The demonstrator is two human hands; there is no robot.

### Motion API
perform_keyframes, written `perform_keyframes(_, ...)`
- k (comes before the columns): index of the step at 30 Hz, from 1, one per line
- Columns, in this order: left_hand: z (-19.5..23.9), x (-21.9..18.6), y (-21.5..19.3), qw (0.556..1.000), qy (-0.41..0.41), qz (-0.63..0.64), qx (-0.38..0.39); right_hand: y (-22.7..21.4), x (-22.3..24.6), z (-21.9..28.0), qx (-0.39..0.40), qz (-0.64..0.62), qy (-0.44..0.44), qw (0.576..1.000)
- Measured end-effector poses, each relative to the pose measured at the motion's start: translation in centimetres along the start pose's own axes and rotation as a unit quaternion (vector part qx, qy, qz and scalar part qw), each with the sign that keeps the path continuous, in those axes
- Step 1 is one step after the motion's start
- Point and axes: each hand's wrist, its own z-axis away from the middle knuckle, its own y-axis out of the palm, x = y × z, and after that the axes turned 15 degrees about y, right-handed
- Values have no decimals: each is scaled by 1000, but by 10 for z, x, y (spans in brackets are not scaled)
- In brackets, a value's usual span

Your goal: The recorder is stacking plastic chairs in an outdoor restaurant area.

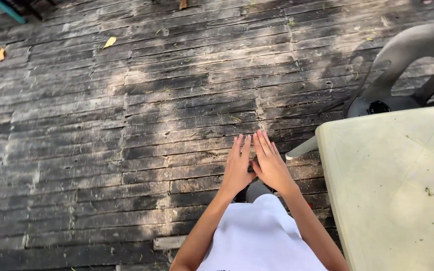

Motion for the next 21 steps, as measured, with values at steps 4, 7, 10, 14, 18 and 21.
perform_keyframes(4,-77,38,-3,997,-5,35,74,-5,-21,-57,-15,-15,82,996)
perform_keyframes(7,-129,78,17,993,-8,65,98,0,-57,-111,-34,-17,102,994)
perform_keyframes(10,-187,119,48,988,-20,83,131,1,-100,-176,-30,-7,122,992)
perform_keyframes(14,-287,161,75,977,-32,87,191,-1,-150,-265,-9,9,165,986)
perform_keyframes(18,-406,198,108,985,58,63,153,-48,-196,-368,-56,52,148,986)
perform_keyframes(21,-484,209,116,982,89,74,147,-100,-210,-427,-81,57,168,981)
